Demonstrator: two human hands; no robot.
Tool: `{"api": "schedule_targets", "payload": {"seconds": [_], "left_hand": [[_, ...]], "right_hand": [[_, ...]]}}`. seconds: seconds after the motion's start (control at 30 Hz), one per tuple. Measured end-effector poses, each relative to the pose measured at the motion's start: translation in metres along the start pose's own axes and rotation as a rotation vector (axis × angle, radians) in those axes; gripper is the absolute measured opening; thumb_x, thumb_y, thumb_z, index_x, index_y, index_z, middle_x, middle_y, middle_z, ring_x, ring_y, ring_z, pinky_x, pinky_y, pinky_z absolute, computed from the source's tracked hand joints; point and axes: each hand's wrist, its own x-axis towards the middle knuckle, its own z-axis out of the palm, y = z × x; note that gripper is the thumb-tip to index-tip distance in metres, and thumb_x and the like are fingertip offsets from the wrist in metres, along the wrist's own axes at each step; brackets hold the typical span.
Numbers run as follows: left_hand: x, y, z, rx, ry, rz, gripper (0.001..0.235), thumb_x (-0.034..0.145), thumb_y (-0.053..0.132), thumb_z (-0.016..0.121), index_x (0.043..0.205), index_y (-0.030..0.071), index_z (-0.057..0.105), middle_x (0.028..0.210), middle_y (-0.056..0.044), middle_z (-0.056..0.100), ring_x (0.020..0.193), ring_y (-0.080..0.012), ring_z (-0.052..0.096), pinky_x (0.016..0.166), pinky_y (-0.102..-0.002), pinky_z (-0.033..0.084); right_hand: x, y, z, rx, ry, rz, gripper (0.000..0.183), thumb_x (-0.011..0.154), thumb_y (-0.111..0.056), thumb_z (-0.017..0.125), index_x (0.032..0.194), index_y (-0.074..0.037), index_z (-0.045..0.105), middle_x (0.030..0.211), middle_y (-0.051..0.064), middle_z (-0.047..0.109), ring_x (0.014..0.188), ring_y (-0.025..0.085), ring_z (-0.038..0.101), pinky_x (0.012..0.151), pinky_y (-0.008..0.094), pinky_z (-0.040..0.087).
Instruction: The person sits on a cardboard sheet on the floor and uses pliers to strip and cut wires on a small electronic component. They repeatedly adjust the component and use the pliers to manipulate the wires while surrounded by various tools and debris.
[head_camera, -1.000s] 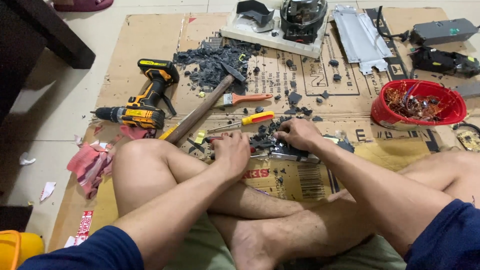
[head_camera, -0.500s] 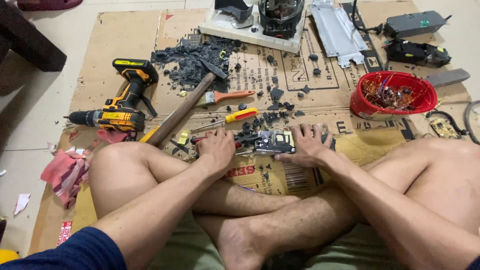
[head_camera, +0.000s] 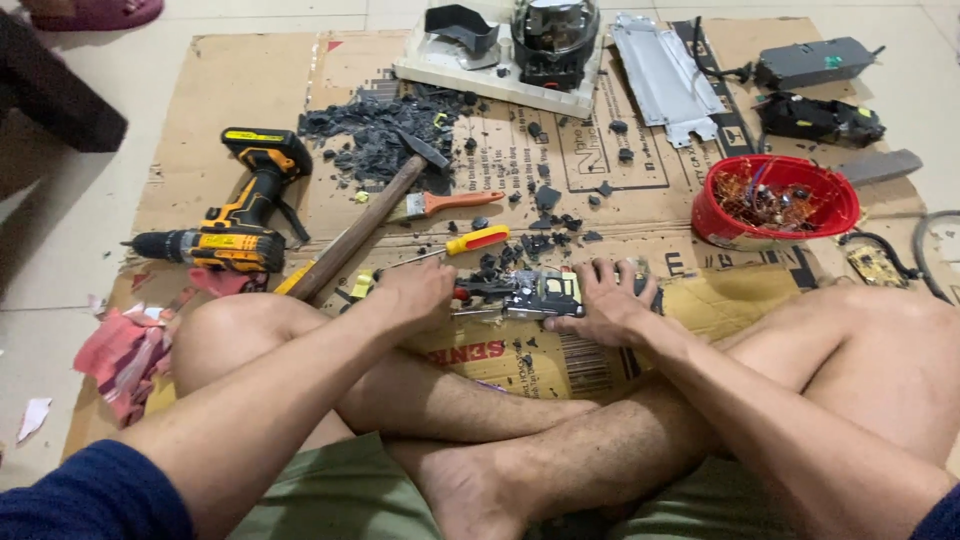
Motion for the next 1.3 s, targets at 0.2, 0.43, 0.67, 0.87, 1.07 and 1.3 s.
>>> {"api": "schedule_targets", "payload": {"seconds": [0.2,0.43,0.67,0.87,1.07,1.3], "left_hand": [[0.025,0.011,0.025,-0.178,-0.118,-0.196,0.032,0.090,0.026,0.049,0.107,0.014,0.073,0.113,-0.008,0.074,0.099,-0.0431,0.073,0.074,-0.058,0.059],[0.041,0.041,0.023,-0.129,-0.287,-0.322,0.041,0.088,0.027,0.056,0.118,0.005,0.072,0.121,-0.021,0.068,0.112,-0.0508,0.064,0.076,-0.068,0.053],[0.044,0.079,0.045,0.012,0.165,-0.428,0.032,0.100,0.024,0.046,0.103,-0.002,0.063,0.104,-0.024,0.050,0.094,-0.0530,0.056,0.057,-0.062,0.046],[-0.035,0.075,-0.020,0.419,0.279,-0.043,0.025,0.093,0.019,0.043,0.093,0.011,0.067,0.094,-0.012,0.068,0.106,-0.0321,0.053,0.086,-0.049,0.032],[0.027,0.036,0.049,0.419,0.279,0.219,0.029,0.085,0.007,0.052,0.075,0.024,0.073,0.066,0.007,0.069,0.067,-0.0128,0.071,0.051,-0.034,0.054],[0.053,0.050,-0.044,-0.872,-0.611,-0.258,0.014,0.079,0.005,0.062,0.088,-0.004,0.070,0.068,-0.023,0.064,0.058,-0.0405,0.069,0.052,-0.056,0.055]], "right_hand": [[0.002,0.004,0.005,-0.029,0.009,0.016,0.101,0.084,-0.077,0.065,0.156,-0.020,0.024,0.163,0.016,0.021,0.152,0.042,0.010,0.114,0.079,0.004],[0.001,0.005,0.006,-0.019,0.016,0.011,0.098,0.086,-0.074,0.065,0.156,-0.019,0.025,0.162,0.018,0.021,0.152,0.042,0.010,0.114,0.079,0.003],[0.008,0.005,0.010,-0.028,0.047,0.000,0.098,0.084,-0.079,0.062,0.153,-0.018,0.029,0.161,0.020,0.024,0.151,0.044,0.012,0.114,0.080,0.005],[0.000,0.002,0.003,-0.001,0.047,-0.012,0.095,0.085,-0.076,0.064,0.151,-0.016,0.031,0.159,0.022,0.026,0.151,0.045,0.015,0.114,0.080,0.008],[0.007,0.010,0.011,-0.010,0.063,-0.034,0.100,0.082,-0.083,0.060,0.150,-0.016,0.031,0.157,0.022,0.028,0.150,0.046,0.016,0.113,0.080,0.008],[0.002,0.008,0.007,0.024,0.082,-0.017,0.091,0.087,-0.076,0.060,0.148,-0.014,0.033,0.153,0.021,0.032,0.148,0.044,0.020,0.113,0.077,0.008]]}}
